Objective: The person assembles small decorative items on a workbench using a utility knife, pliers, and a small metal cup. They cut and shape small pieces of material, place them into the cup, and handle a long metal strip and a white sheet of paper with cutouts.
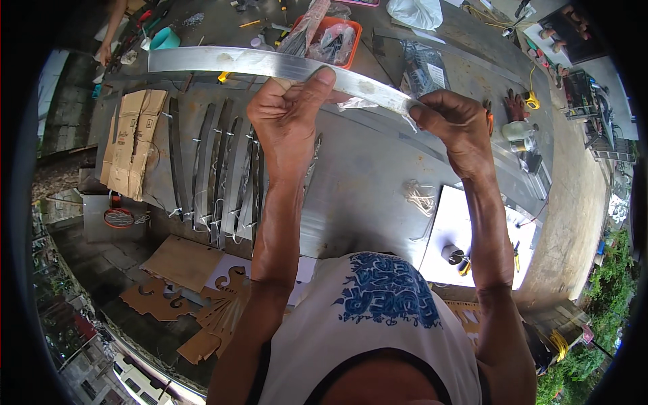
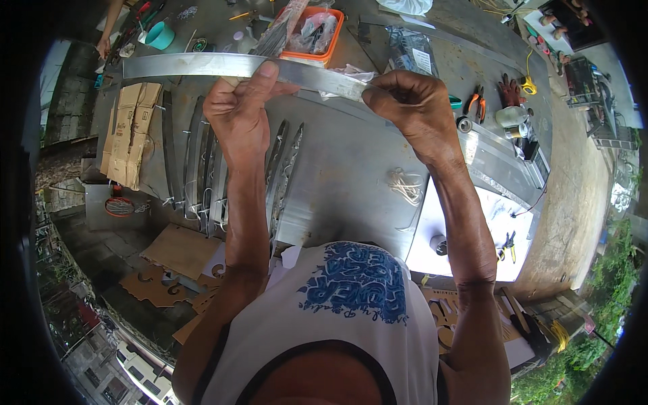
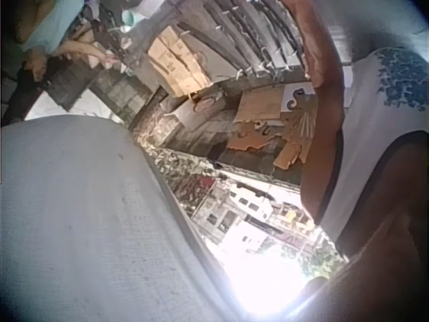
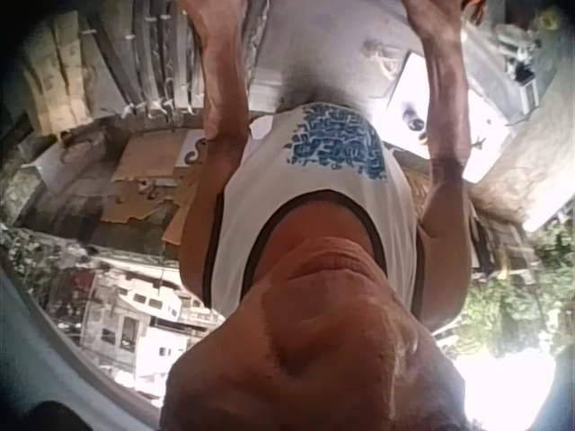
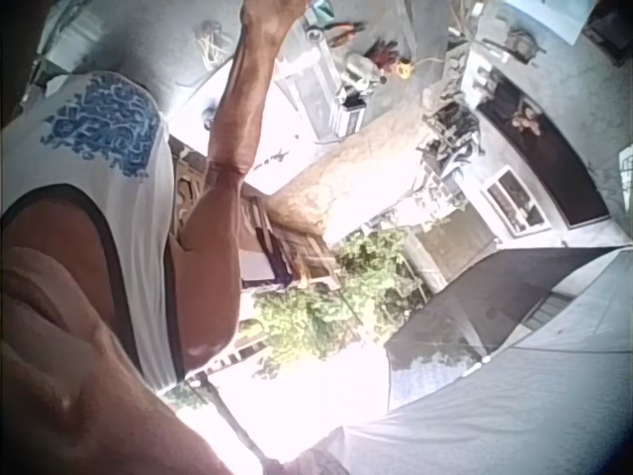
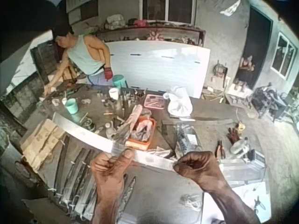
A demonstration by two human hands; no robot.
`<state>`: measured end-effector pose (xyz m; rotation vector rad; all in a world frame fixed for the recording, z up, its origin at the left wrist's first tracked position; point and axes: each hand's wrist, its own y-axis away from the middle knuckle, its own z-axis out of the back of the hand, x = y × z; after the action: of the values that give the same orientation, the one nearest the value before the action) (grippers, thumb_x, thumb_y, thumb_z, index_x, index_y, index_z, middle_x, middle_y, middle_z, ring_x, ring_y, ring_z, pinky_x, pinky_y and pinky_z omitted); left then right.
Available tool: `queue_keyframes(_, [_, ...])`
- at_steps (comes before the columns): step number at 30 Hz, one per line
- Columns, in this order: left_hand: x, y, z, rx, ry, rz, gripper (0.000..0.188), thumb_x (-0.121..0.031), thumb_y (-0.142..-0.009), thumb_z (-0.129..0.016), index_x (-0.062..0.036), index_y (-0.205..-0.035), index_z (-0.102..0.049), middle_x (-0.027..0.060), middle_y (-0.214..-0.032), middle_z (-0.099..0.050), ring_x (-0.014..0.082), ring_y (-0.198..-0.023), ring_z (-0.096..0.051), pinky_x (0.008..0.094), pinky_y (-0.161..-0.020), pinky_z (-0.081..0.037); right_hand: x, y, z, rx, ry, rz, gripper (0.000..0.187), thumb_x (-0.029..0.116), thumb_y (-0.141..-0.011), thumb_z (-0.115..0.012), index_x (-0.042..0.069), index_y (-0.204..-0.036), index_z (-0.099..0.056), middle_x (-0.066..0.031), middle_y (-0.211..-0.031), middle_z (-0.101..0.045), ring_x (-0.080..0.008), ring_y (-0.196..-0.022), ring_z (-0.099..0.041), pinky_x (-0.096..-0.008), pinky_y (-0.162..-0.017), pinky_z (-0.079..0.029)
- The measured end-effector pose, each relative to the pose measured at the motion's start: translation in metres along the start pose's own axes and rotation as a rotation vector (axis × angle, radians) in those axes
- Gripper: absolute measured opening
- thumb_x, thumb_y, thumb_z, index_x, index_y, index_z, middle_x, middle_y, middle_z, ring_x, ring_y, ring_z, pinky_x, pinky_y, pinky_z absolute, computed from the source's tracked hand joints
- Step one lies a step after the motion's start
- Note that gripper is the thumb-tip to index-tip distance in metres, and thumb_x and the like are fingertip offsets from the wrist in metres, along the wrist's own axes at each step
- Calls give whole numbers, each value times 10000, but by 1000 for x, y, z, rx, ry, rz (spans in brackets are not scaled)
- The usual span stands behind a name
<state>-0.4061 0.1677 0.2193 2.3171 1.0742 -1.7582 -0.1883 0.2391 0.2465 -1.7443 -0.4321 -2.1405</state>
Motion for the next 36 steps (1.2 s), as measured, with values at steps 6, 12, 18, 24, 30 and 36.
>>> queue_keyframes(6, [-2,3,-3,-17,0,22,103,-82,-917,-728,14,-954,-716,100,-762,-742,143,-680,-706,258,-681,-528,-2,1,-4,-43,22,-15,183,142,-832,-775,-5,-940,-749,-37,-791,-714,-72,-725,-623,-241,-691,-497])
queue_keyframes(12, [2,-2,4,-13,30,6,79,-44,-901,-725,26,-894,-688,105,-763,-723,188,-644,-707,343,-634,-596,-5,5,-4,-16,-40,1,172,118,-838,-762,5,-967,-754,-36,-805,-715,-80,-747,-628,-253,-715,-502])
queue_keyframes(18, [0,-1,2,-23,41,19,92,-26,-896,-721,37,-852,-670,110,-746,-712,207,-624,-709,380,-618,-621,-8,6,-3,-12,-46,-1,183,110,-840,-760,3,-988,-755,-39,-813,-718,-78,-751,-627,-250,-719,-502])
queue_keyframes(24, [4,1,6,4,9,3,89,-24,-895,-721,49,-873,-676,124,-802,-724,206,-639,-711,377,-627,-625,-9,6,-4,-11,-32,-12,187,117,-839,-762,3,-987,-755,-37,-819,-720,-76,-749,-626,-245,-715,-502])
queue_keyframes(30, [3,3,5,4,-30,24,105,-91,-915,-732,9,-908,-702,108,-754,-741,143,-676,-710,262,-679,-528,-10,5,-6,-39,2,-28,185,125,-840,-763,6,-981,-756,-33,-831,-723,-75,-758,-628,-243,-719,-501])
queue_keyframes(36, [8,5,7,22,-30,36,116,-97,-916,-735,6,-964,-712,103,-766,-743,142,-695,-716,247,-663,-524,-11,4,-10,-68,3,-37,175,126,-833,-767,9,-963,-756,-32,-833,-725,-70,-766,-624,-242,-714,-494])
